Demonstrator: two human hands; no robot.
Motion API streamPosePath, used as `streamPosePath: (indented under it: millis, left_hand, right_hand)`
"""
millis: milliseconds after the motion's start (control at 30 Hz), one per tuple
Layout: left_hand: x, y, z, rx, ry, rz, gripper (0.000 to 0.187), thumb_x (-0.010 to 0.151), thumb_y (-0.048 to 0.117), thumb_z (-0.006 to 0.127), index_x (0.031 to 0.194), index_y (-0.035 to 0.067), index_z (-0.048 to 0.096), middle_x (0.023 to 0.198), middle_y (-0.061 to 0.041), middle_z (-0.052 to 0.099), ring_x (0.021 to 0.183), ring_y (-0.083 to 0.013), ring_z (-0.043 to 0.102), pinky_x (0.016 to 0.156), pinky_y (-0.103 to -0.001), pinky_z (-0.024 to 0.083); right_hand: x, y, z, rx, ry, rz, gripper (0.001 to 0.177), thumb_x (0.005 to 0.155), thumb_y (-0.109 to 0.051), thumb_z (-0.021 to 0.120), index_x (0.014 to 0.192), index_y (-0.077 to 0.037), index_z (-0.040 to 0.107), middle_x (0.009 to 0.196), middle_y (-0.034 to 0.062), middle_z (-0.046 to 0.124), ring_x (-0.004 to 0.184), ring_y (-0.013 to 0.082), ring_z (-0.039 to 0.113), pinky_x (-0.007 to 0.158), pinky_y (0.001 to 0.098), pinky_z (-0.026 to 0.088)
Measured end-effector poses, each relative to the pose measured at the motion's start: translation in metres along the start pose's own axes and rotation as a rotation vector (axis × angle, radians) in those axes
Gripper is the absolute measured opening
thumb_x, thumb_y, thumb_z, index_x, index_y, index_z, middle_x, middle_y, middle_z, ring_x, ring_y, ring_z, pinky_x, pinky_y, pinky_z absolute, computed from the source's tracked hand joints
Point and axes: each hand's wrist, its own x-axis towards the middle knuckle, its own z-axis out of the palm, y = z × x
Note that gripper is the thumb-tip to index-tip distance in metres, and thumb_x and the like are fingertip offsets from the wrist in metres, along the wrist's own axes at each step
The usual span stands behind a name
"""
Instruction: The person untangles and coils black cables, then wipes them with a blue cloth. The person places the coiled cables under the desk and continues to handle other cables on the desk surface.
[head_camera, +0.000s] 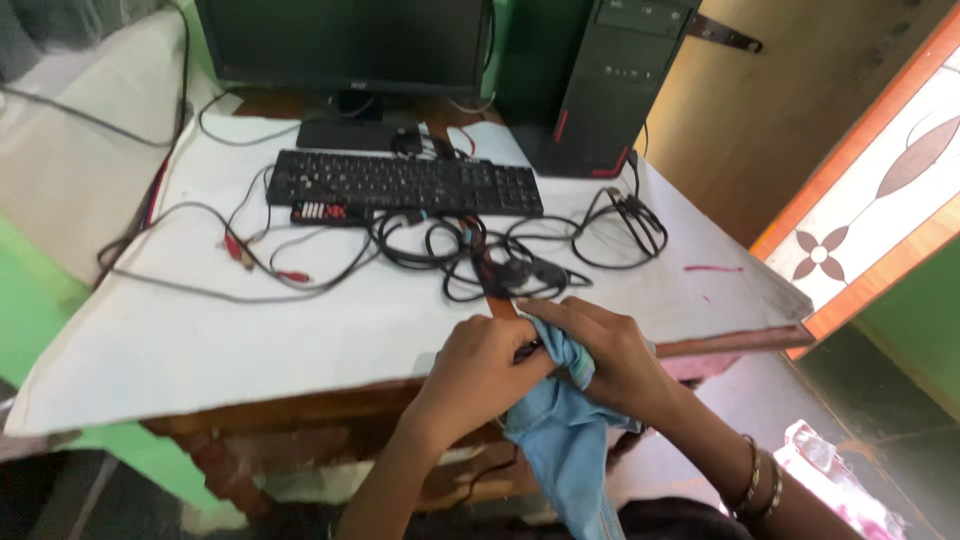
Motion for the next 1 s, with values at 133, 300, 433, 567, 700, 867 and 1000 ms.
streamPosePath:
  millis: [133,300,433,567,700,867,1000]
  left_hand:
    - [0.003,-0.009,-0.006,-0.083,0.158,0.066,0.023,0.090,0.028,0.071,0.094,0.006,0.077,0.058,-0.014,0.064,0.044,-0.0211,0.059,0.046,-0.034,0.043]
    - [-0.008,-0.039,-0.027,-0.157,0.302,-0.060,0.029,0.090,0.030,0.072,0.107,0.008,0.080,0.054,-0.010,0.061,0.040,-0.0140,0.049,0.041,-0.032,0.040]
    - [-0.009,-0.066,-0.052,-0.211,0.374,-0.211,0.029,0.091,0.029,0.071,0.110,0.008,0.081,0.049,-0.003,0.054,0.045,-0.0096,0.042,0.042,-0.030,0.034]
    - [-0.011,-0.071,-0.058,-0.207,0.390,-0.241,0.031,0.089,0.033,0.070,0.109,0.011,0.080,0.049,-0.002,0.056,0.044,-0.0076,0.052,0.044,-0.026,0.044]
    - [-0.012,-0.065,-0.045,-0.038,0.458,-0.282,0.038,0.099,0.038,0.059,0.128,0.019,0.073,0.061,-0.005,0.068,0.054,-0.0117,0.063,0.054,-0.027,0.049]
    - [-0.014,-0.060,-0.030,0.489,0.743,0.078,0.052,0.107,0.029,0.049,0.153,0.004,0.046,0.118,-0.013,0.069,0.105,-0.0275,0.065,0.089,-0.036,0.050]
    - [-0.003,-0.052,-0.024,0.799,0.779,0.144,0.059,0.098,0.037,0.058,0.146,0.005,0.045,0.143,-0.014,0.056,0.130,-0.0301,0.047,0.106,-0.053,0.031]
  right_hand:
    - [0.015,0.015,0.006,-0.280,0.069,0.058,0.072,0.063,-0.001,0.076,0.132,-0.015,0.064,0.090,0.0064,0.067,0.082,0.0273,0.068,0.070,0.0402,0.056]
    - [0.026,0.047,-0.001,-0.560,0.121,0.101,0.073,0.061,0.005,0.071,0.131,-0.014,0.065,0.091,0.0065,0.066,0.083,0.0276,0.068,0.067,0.0397,0.055]
    - [0.047,0.072,-0.020,-0.673,0.228,0.176,0.062,0.070,0.000,0.076,0.129,-0.014,0.064,0.096,0.0072,0.066,0.086,0.0297,0.066,0.068,0.0413,0.053]
    - [0.067,0.076,-0.025,-0.697,0.278,0.218,0.061,0.070,0.003,0.075,0.128,-0.014,0.067,0.093,0.0075,0.065,0.086,0.0306,0.066,0.068,0.0424,0.052]
    - [0.067,0.066,-0.008,-0.679,0.388,0.114,0.066,0.065,0.009,0.066,0.127,-0.014,0.069,0.096,0.0054,0.065,0.087,0.0268,0.066,0.071,0.0393,0.053]
    - [0.074,0.055,0.005,-0.680,0.338,-0.034,0.063,0.066,0.009,0.067,0.124,-0.013,0.072,0.083,0.0033,0.059,0.077,0.0224,0.062,0.067,0.0371,0.052]
    - [0.078,0.045,0.012,-0.672,0.354,-0.097,0.058,0.070,0.008,0.068,0.124,-0.013,0.073,0.083,0.0028,0.059,0.076,0.0211,0.061,0.066,0.0358,0.051]
